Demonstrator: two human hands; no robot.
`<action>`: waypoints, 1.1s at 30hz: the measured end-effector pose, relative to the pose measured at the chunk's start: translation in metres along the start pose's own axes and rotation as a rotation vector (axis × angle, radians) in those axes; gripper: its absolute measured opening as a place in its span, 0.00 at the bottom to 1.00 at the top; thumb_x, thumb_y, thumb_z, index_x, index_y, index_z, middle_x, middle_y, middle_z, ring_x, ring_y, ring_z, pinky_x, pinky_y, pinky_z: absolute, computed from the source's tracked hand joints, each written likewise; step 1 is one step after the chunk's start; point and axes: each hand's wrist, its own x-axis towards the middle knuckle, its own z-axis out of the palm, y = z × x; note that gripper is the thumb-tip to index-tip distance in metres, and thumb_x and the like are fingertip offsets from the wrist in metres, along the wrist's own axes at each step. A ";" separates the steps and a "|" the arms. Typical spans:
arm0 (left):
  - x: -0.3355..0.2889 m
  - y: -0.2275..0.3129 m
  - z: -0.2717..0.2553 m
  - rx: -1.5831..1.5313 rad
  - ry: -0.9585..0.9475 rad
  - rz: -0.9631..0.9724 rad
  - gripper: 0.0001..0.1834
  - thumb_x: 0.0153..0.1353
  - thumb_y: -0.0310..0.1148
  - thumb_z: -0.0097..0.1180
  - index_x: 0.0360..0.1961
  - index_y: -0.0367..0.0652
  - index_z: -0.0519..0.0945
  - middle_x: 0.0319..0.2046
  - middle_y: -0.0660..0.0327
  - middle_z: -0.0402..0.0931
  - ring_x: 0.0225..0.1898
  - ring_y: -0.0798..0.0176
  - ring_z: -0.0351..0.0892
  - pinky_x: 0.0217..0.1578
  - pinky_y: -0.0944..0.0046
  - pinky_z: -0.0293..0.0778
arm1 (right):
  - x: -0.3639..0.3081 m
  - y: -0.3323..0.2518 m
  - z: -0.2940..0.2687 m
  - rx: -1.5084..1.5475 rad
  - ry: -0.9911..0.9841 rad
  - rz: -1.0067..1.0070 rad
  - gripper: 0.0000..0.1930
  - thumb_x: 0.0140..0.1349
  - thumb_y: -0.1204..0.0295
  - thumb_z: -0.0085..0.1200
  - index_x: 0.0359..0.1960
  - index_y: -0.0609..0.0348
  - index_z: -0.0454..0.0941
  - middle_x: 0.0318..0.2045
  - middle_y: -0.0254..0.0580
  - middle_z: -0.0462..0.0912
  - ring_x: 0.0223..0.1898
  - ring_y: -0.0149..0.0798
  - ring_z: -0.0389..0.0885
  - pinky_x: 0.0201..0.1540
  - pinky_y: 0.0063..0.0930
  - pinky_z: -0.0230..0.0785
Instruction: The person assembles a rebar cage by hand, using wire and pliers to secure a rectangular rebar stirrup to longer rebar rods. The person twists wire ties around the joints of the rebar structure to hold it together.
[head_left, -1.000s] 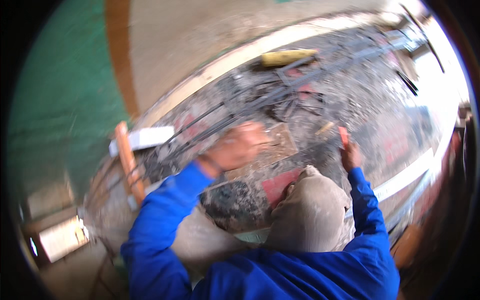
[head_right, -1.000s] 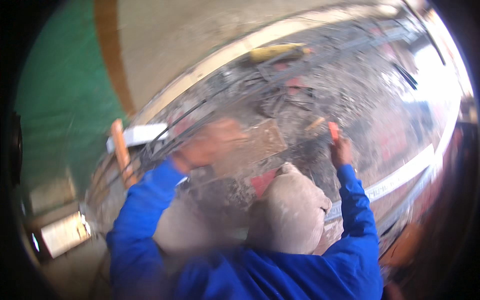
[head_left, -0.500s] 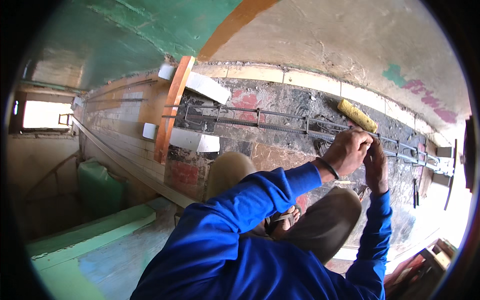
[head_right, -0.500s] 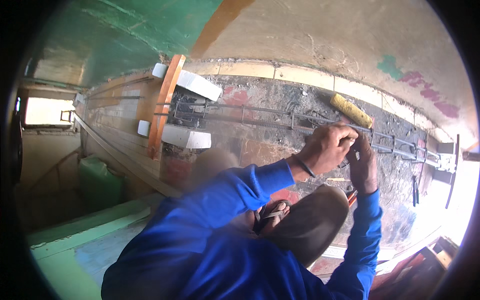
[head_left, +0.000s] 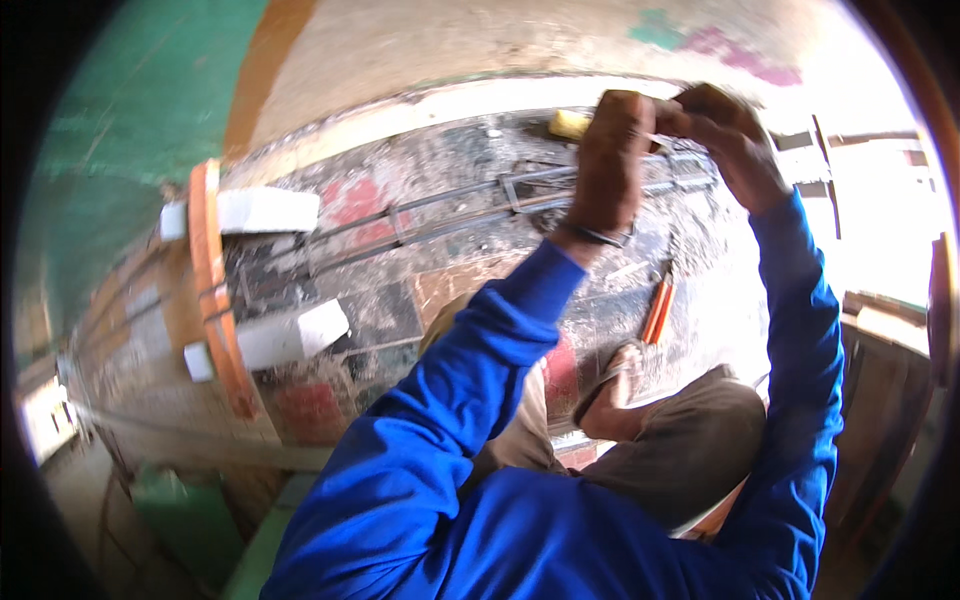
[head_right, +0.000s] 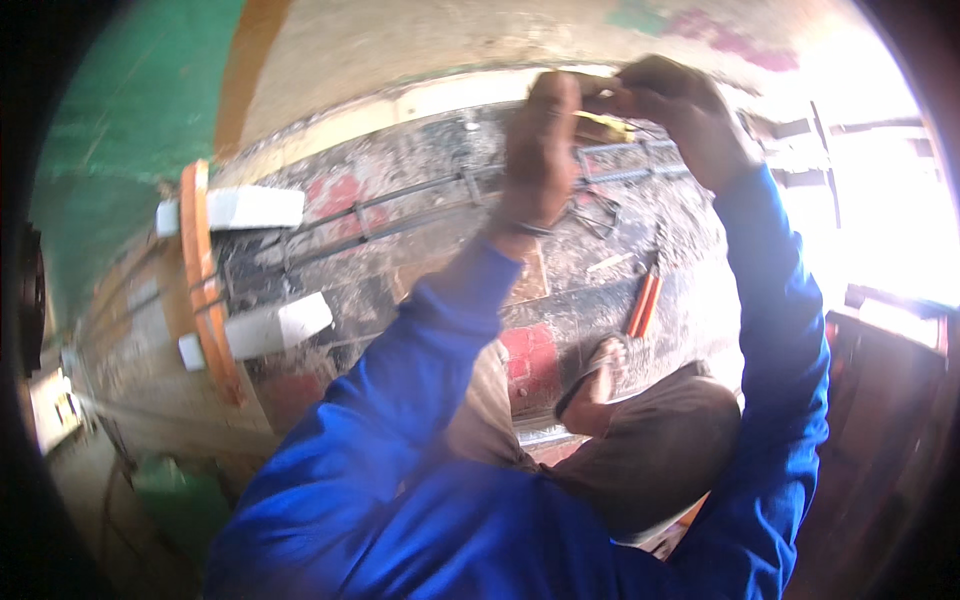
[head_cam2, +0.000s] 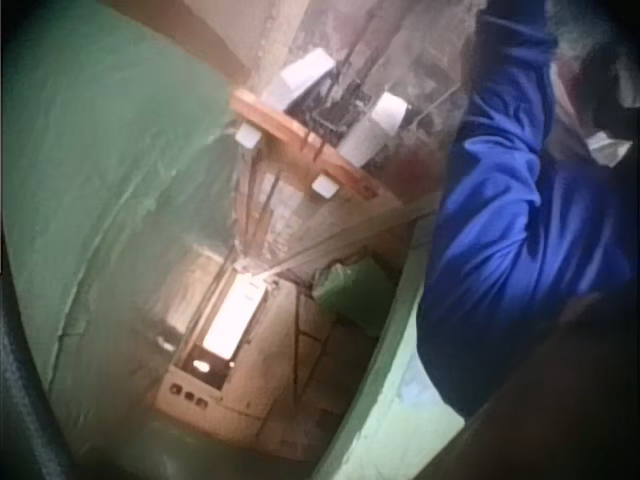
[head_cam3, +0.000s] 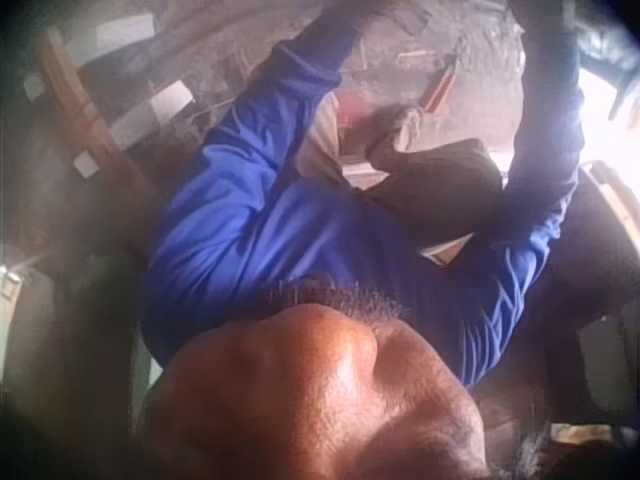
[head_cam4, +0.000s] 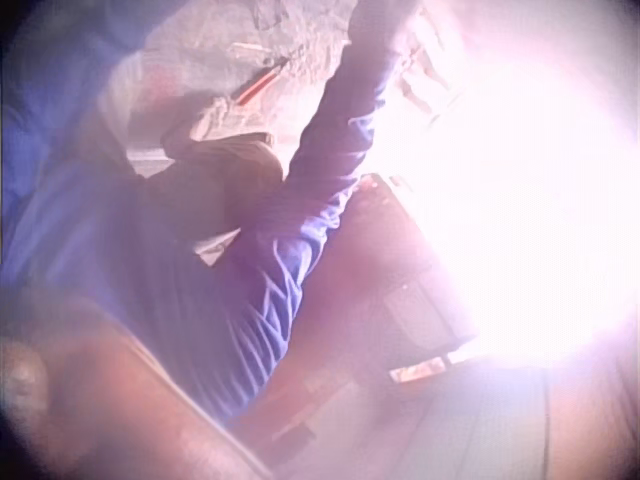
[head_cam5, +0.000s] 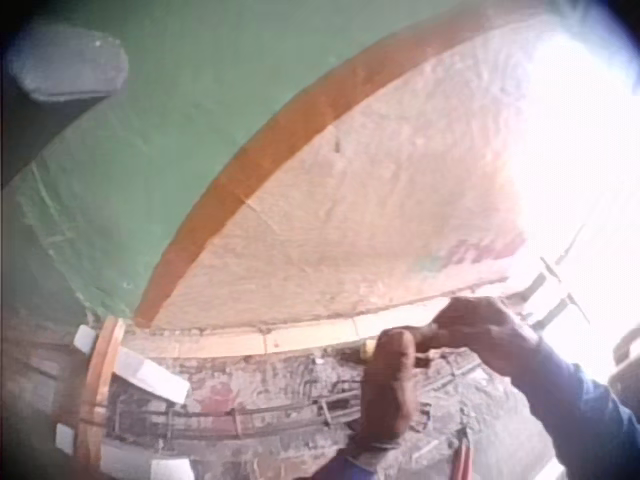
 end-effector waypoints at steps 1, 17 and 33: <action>0.002 0.002 0.000 -0.042 -0.028 -0.056 0.22 0.72 0.45 0.39 0.38 0.38 0.79 0.36 0.59 0.80 0.35 0.64 0.78 0.36 0.63 0.75 | -0.004 -0.013 -0.004 -0.040 -0.039 -0.008 0.14 0.62 0.67 0.56 0.43 0.65 0.74 0.36 0.39 0.79 0.44 0.32 0.77 0.50 0.26 0.68; 0.006 0.037 0.016 0.570 -0.157 0.056 0.15 0.58 0.39 0.64 0.35 0.36 0.82 0.24 0.59 0.82 0.25 0.70 0.80 0.29 0.72 0.76 | -0.021 -0.014 -0.058 -0.056 -0.242 -0.190 0.20 0.67 0.62 0.50 0.53 0.64 0.76 0.28 0.39 0.80 0.30 0.31 0.81 0.36 0.25 0.75; 0.006 -0.197 0.136 1.588 -0.573 0.237 0.44 0.44 0.47 0.71 0.60 0.36 0.69 0.64 0.48 0.59 0.68 0.47 0.52 0.67 0.48 0.49 | -0.080 0.274 -0.239 -0.071 0.379 0.102 0.13 0.63 0.69 0.52 0.43 0.67 0.80 0.28 0.46 0.84 0.28 0.34 0.82 0.33 0.29 0.75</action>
